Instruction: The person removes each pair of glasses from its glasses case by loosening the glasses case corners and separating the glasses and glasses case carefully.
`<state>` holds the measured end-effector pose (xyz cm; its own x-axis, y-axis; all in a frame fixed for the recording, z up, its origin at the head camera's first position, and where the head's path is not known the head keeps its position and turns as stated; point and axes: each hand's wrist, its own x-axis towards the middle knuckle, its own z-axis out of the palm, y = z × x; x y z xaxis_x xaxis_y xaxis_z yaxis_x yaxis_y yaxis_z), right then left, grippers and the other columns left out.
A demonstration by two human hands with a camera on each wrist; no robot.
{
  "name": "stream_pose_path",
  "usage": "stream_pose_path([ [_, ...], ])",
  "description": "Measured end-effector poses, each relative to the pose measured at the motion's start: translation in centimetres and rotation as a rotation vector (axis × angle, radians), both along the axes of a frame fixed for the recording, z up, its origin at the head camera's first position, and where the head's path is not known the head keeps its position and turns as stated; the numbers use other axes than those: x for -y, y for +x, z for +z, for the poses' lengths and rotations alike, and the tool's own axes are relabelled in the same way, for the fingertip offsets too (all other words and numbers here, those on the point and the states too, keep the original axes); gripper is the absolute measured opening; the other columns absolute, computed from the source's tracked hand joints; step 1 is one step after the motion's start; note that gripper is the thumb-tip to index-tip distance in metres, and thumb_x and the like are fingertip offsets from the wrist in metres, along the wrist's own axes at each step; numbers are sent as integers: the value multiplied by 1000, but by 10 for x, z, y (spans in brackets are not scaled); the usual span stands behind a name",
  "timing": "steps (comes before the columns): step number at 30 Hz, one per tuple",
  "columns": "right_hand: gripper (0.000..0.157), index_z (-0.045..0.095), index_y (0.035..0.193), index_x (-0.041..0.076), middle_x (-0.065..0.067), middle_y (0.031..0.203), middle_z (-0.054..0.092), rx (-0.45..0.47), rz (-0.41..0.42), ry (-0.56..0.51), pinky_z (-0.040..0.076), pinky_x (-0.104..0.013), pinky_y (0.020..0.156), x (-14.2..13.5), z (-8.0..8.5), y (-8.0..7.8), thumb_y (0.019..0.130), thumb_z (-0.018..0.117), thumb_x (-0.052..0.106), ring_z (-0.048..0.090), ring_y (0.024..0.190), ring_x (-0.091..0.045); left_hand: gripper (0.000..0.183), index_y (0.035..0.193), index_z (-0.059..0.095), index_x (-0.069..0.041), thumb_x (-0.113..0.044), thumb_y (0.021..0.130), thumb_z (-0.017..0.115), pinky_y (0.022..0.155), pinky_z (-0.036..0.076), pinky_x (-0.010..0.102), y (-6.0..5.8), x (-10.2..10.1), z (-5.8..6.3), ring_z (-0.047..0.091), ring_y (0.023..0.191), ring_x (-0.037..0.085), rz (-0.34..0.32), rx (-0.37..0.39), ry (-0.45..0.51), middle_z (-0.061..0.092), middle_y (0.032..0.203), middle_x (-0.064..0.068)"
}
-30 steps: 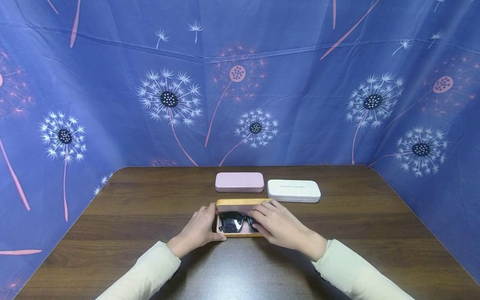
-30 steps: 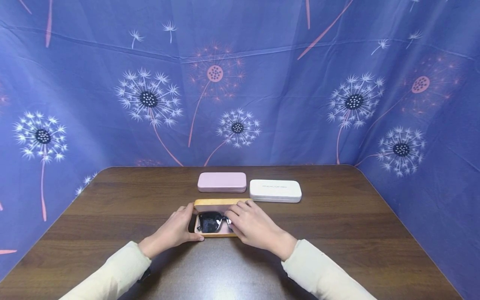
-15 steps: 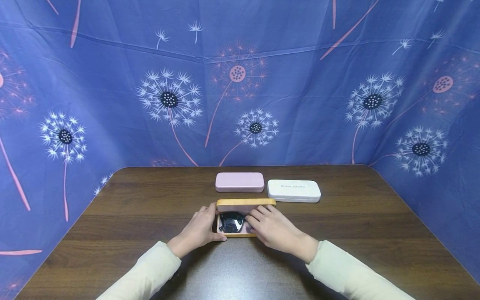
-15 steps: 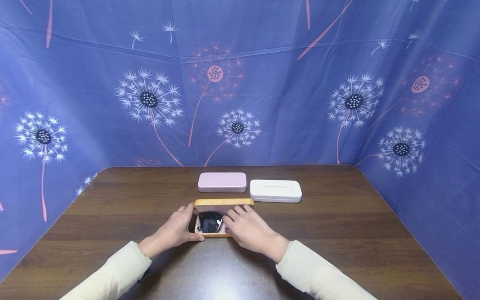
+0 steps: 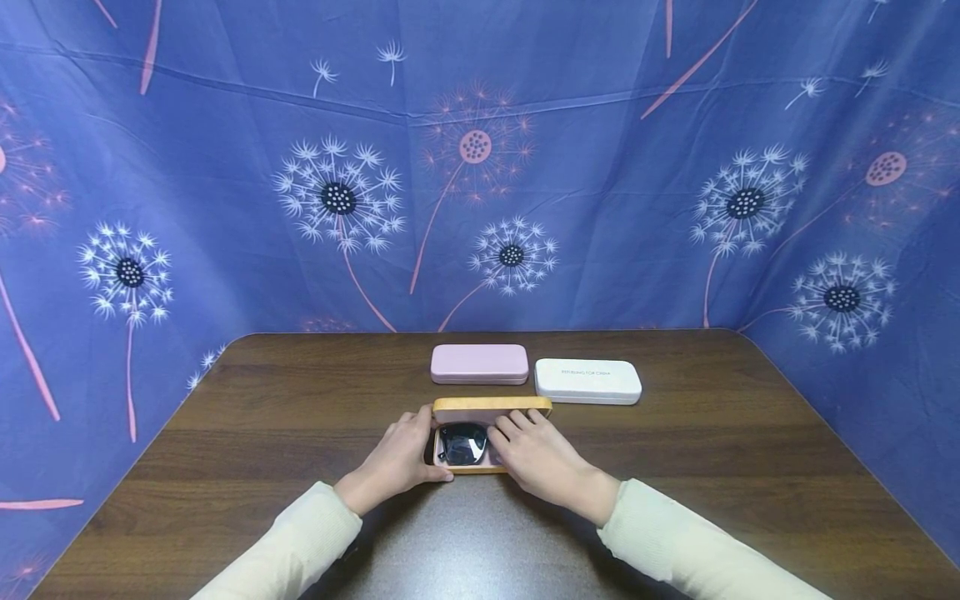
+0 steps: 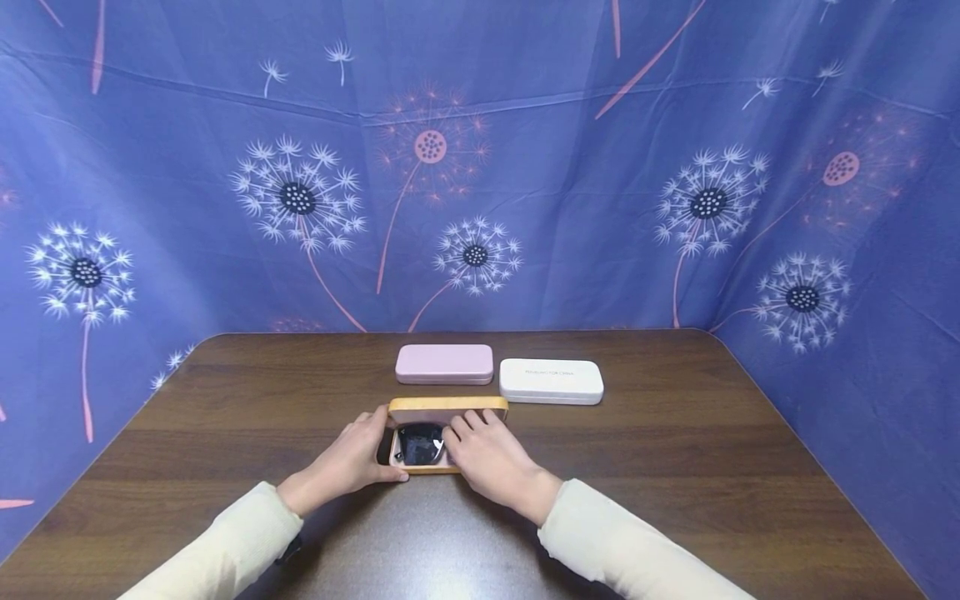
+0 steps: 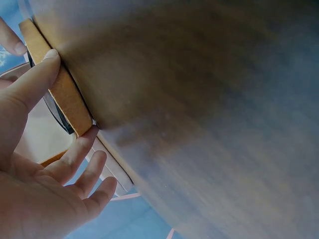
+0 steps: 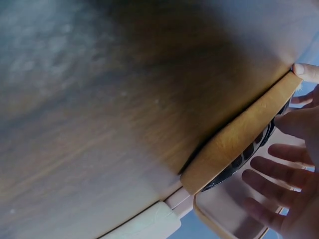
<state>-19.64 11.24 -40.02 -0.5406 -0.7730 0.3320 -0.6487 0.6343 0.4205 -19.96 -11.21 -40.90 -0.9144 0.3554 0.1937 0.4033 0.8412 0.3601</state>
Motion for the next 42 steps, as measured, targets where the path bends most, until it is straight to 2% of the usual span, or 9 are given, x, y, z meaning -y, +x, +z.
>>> stream_pose_path([
  [7, 29, 61, 103, 11, 0, 93, 61, -1, -37, 5, 45, -29, 68, 6, -5, -2, 80, 64, 28, 55, 84, -15, 87, 119, 44, 4, -37, 55, 86, 87, 43, 46, 0, 0, 0, 55, 98, 30, 5, 4, 8, 61, 104, 13],
  [22, 26, 63, 93, 11, -1, 87, 58, -6, -92, 2, 44, -29, 63, 14, -6, -3, 71, 69, 25, 55, 79, -17, 85, 117, 45, 3, -36, 54, 86, 86, 44, 46, -2, 0, -1, 55, 97, 30, -5, -6, 20, 62, 102, 11],
  [35, 30, 60, 92, 12, -1, 88, 58, 45, -134, 5, 44, -30, 63, 17, -8, -3, 71, 72, 28, 56, 80, -18, 84, 116, 46, 2, -35, 53, 87, 85, 44, 46, -2, 0, -1, 56, 96, 30, -8, -12, 27, 62, 100, 10],
  [42, 29, 61, 90, 12, 0, 85, 59, 20, -130, -24, 43, -29, 61, 17, -8, -2, 70, 72, 30, 56, 78, -17, 83, 115, 46, 2, -35, 53, 87, 84, 44, 47, -2, 0, -2, 56, 95, 29, -10, -18, 32, 63, 98, 10],
])
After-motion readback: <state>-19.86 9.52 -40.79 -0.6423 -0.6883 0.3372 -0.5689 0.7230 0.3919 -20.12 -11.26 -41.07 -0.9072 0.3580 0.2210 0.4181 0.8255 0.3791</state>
